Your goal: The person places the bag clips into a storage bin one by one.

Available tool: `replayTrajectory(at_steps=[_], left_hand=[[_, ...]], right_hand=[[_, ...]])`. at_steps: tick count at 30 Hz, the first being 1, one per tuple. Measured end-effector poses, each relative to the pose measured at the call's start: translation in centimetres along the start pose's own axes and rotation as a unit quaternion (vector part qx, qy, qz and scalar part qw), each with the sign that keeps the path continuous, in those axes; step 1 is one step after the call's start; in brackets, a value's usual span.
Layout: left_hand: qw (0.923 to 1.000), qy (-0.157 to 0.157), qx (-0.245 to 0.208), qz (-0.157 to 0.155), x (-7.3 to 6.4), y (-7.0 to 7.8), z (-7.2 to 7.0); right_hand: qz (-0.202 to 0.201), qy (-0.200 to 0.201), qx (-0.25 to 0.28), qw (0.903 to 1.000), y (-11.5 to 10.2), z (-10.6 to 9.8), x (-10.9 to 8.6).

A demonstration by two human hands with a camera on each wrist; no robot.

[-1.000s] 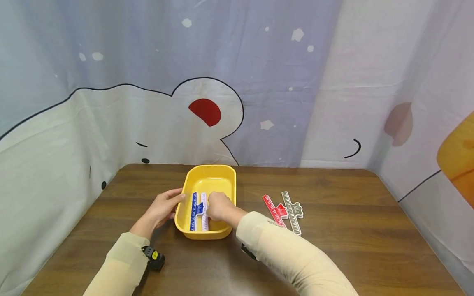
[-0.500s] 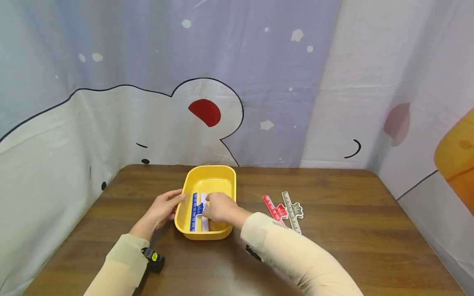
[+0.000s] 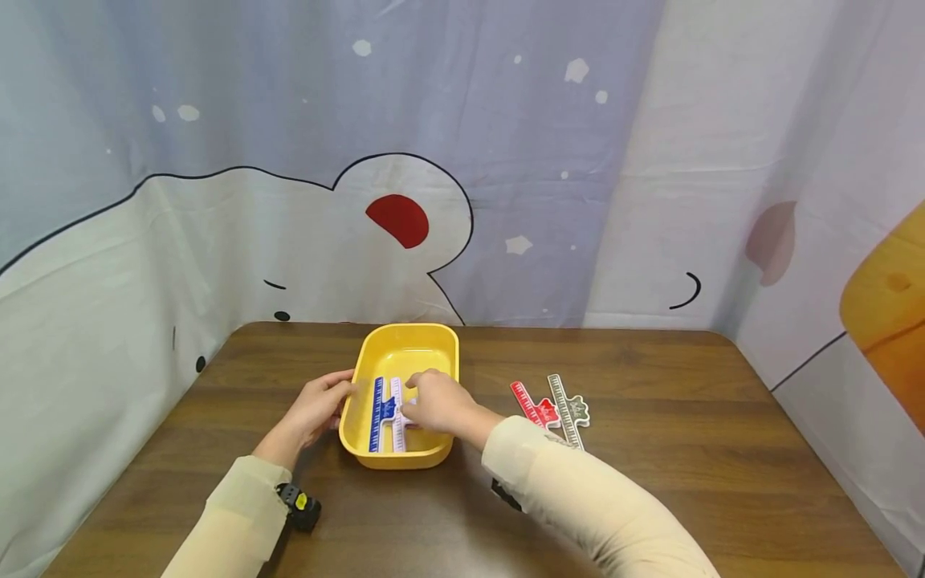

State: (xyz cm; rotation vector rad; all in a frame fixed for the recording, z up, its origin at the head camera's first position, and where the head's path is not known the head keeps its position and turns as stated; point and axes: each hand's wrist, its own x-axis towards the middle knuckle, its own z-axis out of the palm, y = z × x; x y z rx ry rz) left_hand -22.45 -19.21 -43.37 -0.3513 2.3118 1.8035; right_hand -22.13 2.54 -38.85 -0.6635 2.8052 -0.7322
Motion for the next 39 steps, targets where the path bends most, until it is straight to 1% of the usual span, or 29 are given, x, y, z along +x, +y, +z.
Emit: replayTrajectory(at_steps=[7, 13, 18, 28, 39], left_hand=[[0.9999, -0.009, -0.001, 0.008, 0.0, 0.0, -0.1], [0.9999, -0.014, -0.001, 0.007, 0.0, -0.3, -0.1], [0.9998, -0.015, -0.005, 0.009, -0.1, -0.5, 0.0], [0.9999, -0.011, -0.007, 0.007, -0.4, -0.6, -0.1], [0.9999, -0.011, -0.007, 0.009, -0.7, -0.6, -0.1]], right_hand=[[-0.007, 0.017, 0.011, 0.9998, 0.5, -0.5, -0.1], [-0.022, 0.03, 0.002, 0.9993, 1.1, -0.7, -0.4], [-0.032, 0.048, -0.01, 0.9983, 1.8, -0.9, -0.9], [-0.04, 0.06, -0.016, 0.9973, 2.8, -1.0, -1.4], [-0.025, 0.073, 0.002, 0.997, 3.4, -0.9, -1.9]])
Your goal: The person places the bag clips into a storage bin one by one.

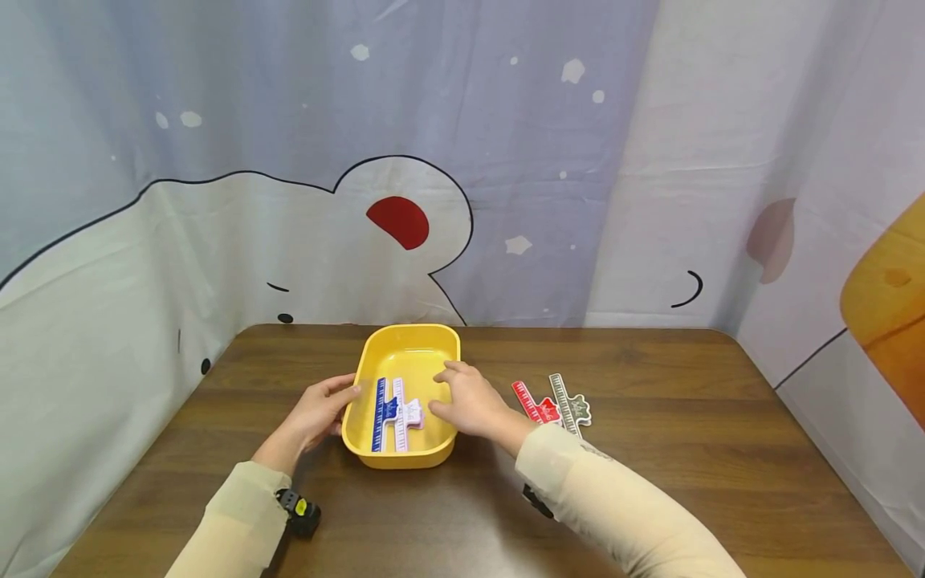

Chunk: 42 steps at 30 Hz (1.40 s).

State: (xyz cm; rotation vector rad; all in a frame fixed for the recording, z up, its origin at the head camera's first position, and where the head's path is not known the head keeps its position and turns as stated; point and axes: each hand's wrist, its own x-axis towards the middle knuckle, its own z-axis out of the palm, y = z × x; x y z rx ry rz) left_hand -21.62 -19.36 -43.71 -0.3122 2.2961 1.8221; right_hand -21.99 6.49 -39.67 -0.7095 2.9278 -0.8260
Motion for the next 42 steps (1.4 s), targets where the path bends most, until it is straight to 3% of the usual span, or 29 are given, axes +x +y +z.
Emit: replayTrajectory(at_steps=[20, 42], left_hand=[[1.0, 0.001, -0.004, -0.004, 0.0, 0.1, 0.1], [1.0, 0.005, 0.0, -0.008, 0.1, 0.1, 0.0]], right_hand=[[0.023, 0.024, 0.034, 0.9989, 1.2, -0.2, -0.4], [0.007, 0.03, 0.037, 0.9988, 2.5, -0.3, -0.9]])
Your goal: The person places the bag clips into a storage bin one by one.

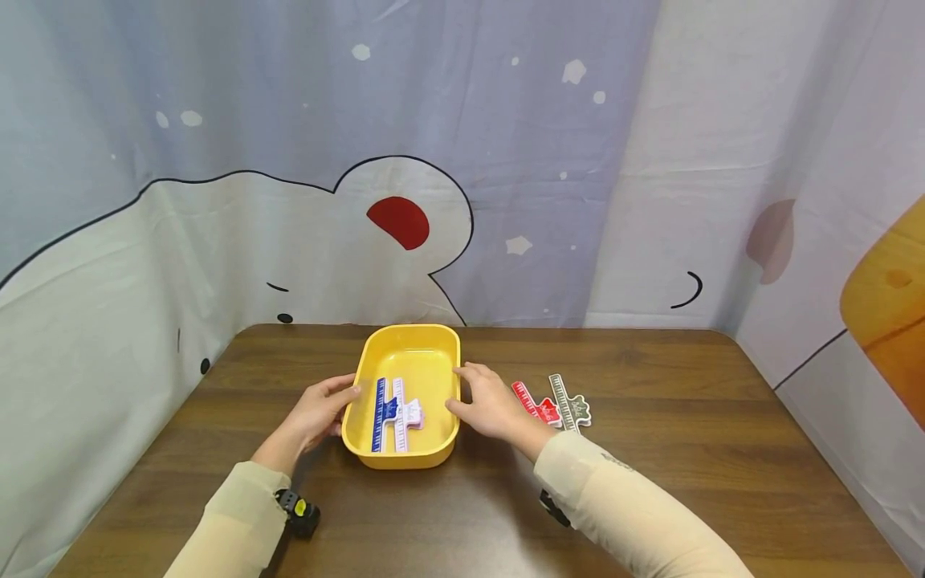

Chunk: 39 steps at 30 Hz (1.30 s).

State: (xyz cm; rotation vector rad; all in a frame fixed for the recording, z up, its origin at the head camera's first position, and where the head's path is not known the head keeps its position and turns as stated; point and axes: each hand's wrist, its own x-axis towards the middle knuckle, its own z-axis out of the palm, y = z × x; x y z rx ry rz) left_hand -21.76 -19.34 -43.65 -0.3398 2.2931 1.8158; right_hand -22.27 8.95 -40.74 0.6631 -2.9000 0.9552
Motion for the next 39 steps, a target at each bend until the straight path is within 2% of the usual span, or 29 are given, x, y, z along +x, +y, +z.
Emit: replayTrajectory(at_steps=[16, 24, 39], left_hand=[[1.0, 0.0, -0.001, 0.003, -0.1, 0.0, 0.0], [1.0, 0.001, 0.0, 0.003, -0.1, 0.0, 0.1], [0.9999, 0.001, -0.008, 0.006, 0.0, -0.2, 0.0]], right_hand=[[0.036, 0.008, -0.005, 0.9993, 1.2, -0.2, -0.8], [0.021, 0.014, 0.001, 0.9997, 1.8, -0.3, -1.0], [0.023, 0.017, -0.024, 0.9993, 2.8, -0.9, -1.6]])
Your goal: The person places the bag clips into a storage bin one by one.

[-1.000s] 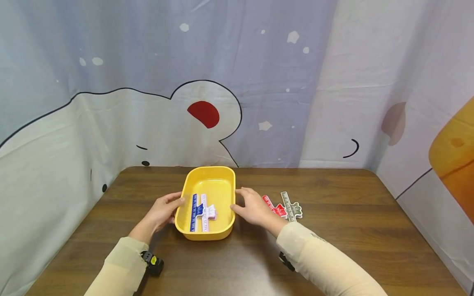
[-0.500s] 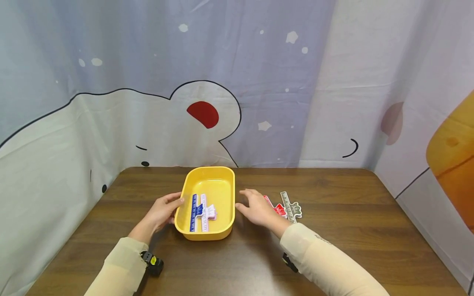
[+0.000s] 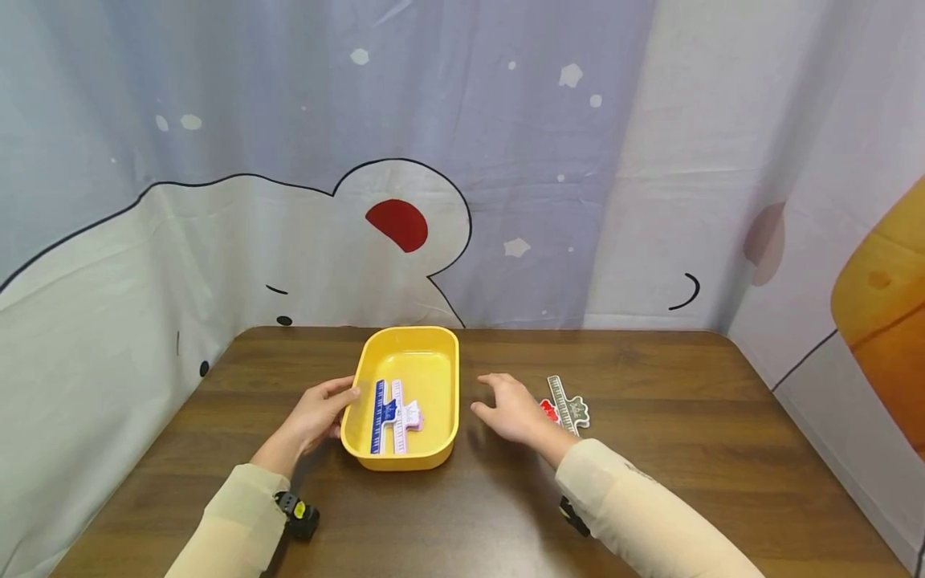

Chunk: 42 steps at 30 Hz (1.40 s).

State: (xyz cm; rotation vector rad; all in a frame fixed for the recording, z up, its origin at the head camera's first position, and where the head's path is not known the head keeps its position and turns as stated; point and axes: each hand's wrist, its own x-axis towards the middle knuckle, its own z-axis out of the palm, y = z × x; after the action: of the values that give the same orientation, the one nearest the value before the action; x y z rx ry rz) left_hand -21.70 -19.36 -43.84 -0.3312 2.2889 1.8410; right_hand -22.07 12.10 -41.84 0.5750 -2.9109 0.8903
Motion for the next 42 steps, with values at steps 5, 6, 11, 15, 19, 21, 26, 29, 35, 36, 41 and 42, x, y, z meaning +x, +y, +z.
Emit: replayTrajectory(at_steps=[5, 6, 11, 15, 19, 21, 26, 29, 35, 36, 41, 42], left_hand=[[1.0, -0.001, 0.002, -0.003, -0.1, -0.2, 0.1], [1.0, 0.0, 0.003, -0.003, -0.1, -0.2, 0.1], [1.0, 0.002, 0.004, 0.0, 0.0, -0.1, 0.1], [1.0, 0.001, 0.004, 0.0, 0.1, -0.1, 0.0], [1.0, -0.001, 0.005, -0.004, 0.0, 0.0, 0.0], [1.0, -0.001, 0.005, -0.005, -0.1, 0.0, 0.0], [1.0, -0.001, 0.004, -0.004, -0.1, 0.0, 0.0], [1.0, -0.001, 0.003, -0.005, 0.0, 0.0, 0.0], [1.0, -0.001, 0.001, -0.005, -0.1, 0.1, 0.1], [1.0, -0.001, 0.001, -0.005, -0.1, 0.1, 0.1], [1.0, 0.0, 0.005, -0.008, 0.0, 0.1, 0.0], [1.0, 0.0, 0.005, -0.008, 0.0, 0.1, 0.0]], right_hand=[[0.006, -0.005, -0.007, 0.9999, 0.5, -0.4, -0.3], [0.006, -0.005, -0.009, 0.9999, 0.6, -0.5, -0.3], [0.009, -0.006, -0.017, 0.9998, 1.0, -1.1, -0.1], [0.01, -0.01, -0.024, 0.9996, 1.3, -1.6, -0.1], [0.011, -0.021, -0.024, 0.9994, 1.9, -1.8, -0.2], [0.014, -0.024, -0.02, 0.9994, 2.2, -2.0, -0.3], [0.013, -0.029, -0.02, 0.9993, 2.7, -2.6, -0.5], [0.011, -0.032, -0.027, 0.9991, 3.0, -2.9, -0.5], [0.018, -0.045, -0.03, 0.9983, 3.3, -3.3, -0.6], [0.02, -0.048, -0.029, 0.9982, 3.3, -3.4, -0.6], [0.028, -0.058, -0.035, 0.9973, 3.5, -3.7, -0.7], [0.029, -0.06, -0.037, 0.9971, 3.5, -3.8, -0.7]])
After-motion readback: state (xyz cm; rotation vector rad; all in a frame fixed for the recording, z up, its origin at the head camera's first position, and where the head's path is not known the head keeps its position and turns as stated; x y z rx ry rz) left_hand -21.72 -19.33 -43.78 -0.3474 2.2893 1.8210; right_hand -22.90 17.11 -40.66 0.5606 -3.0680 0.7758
